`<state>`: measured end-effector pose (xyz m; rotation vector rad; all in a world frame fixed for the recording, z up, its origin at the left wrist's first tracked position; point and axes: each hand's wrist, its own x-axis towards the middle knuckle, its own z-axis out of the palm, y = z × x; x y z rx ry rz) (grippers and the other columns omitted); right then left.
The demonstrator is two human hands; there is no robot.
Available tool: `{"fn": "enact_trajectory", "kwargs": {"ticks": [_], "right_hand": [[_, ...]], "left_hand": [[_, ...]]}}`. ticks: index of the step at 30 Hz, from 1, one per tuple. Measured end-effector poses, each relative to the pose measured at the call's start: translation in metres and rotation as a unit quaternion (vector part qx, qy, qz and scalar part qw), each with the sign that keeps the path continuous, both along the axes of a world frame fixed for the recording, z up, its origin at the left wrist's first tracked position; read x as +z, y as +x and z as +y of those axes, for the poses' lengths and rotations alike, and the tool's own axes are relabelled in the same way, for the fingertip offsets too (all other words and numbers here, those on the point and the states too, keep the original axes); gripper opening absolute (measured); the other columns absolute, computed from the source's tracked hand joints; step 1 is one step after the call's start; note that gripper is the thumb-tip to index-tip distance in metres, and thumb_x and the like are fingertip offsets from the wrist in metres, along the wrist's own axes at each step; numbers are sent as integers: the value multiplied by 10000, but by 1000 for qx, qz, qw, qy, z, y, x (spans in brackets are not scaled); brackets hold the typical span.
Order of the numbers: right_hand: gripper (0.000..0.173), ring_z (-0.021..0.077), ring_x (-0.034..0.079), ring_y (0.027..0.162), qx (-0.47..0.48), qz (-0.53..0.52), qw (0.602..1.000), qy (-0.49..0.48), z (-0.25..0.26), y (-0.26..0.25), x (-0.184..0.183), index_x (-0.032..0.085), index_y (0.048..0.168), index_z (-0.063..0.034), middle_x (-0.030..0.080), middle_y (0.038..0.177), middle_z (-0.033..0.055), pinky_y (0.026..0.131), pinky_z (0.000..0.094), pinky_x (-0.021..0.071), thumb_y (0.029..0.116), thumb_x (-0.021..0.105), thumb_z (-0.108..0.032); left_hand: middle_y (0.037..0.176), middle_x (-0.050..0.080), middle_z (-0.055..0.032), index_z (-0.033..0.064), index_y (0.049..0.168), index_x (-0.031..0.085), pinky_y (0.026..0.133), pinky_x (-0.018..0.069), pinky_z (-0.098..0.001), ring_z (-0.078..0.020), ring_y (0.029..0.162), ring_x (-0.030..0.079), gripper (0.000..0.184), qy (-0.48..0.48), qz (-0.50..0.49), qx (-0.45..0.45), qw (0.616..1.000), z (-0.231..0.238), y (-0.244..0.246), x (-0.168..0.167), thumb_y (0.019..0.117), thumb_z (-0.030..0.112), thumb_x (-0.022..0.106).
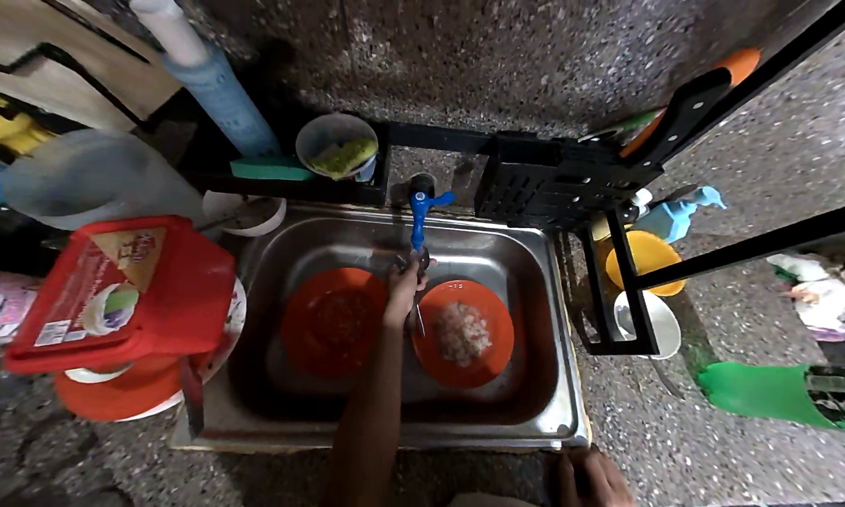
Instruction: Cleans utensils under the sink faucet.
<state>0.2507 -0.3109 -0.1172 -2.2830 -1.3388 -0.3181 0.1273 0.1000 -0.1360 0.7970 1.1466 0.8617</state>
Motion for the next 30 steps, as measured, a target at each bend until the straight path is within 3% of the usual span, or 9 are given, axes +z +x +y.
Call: {"fn": "enact_trajectory", "kwargs": {"ticks": [3, 8, 11, 16, 21, 27, 30], "right_hand": [[331, 253, 684, 679, -6, 5, 1000, -7, 0, -1, 2, 681, 729, -68, 685, 715, 98, 629, 414, 555, 902, 565, -325], [319, 250, 678, 672, -1, 6, 1000, -1, 0, -1, 3, 673, 727, -59, 679, 709, 102, 632, 404, 553, 900, 568, -306], [314, 263, 684, 669, -2, 7, 1000, 2, 1, -2, 4, 673, 719, -55, 683, 708, 110, 621, 419, 557, 890, 584, -303], [326, 257, 676, 660, -2, 0, 1000, 0, -1, -1, 2, 673, 723, -59, 675, 702, 107, 602, 417, 546, 900, 572, -313], [315, 238, 669, 654, 2, -1, 1000, 5, 1, -1, 3, 669, 723, -64, 669, 692, 98, 611, 403, 544, 897, 577, -311], [346, 242, 660, 640, 4, -5, 1000, 6, 1, -1, 3, 658, 715, -69, 657, 678, 97, 605, 397, 538, 916, 551, -329], [363, 237, 660, 636, 3, -8, 1000, 7, 1, -1, 3, 652, 704, -68, 655, 673, 96, 597, 393, 538, 923, 543, -337]], "left_hand": [[874, 717, -116, -48, 1188, 549, 503, 478, -215, -92, 542, 581, 202, -13, -1, 1, 1000, 0, 1, 1, 1098, 107, 455], [826, 706, -109, -24, 1234, 573, 426, 354, -193, -51, 455, 449, 279, -38, 30, 7, 999, -2, 2, 8, 1085, 208, 533], [811, 717, -101, -31, 1161, 582, 398, 312, -183, -29, 421, 405, 265, -29, 15, 0, 999, -3, 2, 8, 1106, 197, 456], [825, 707, -109, -29, 1142, 586, 415, 363, -190, -55, 455, 468, 190, -27, -12, 17, 999, -2, 2, 6, 1079, 120, 487], [822, 721, -107, -11, 1137, 628, 386, 342, -170, -34, 417, 438, 255, -33, -37, 11, 999, -1, 0, 6, 1069, 227, 567], [687, 620, -66, -8, 997, 618, 392, 343, -170, -49, 418, 425, 193, -43, -33, 6, 999, 0, 0, 8, 1069, 116, 488], [706, 644, -73, -7, 1021, 622, 388, 351, -169, -51, 418, 445, 214, -40, -45, 18, 998, 1, 0, 7, 1079, 137, 475]]}}
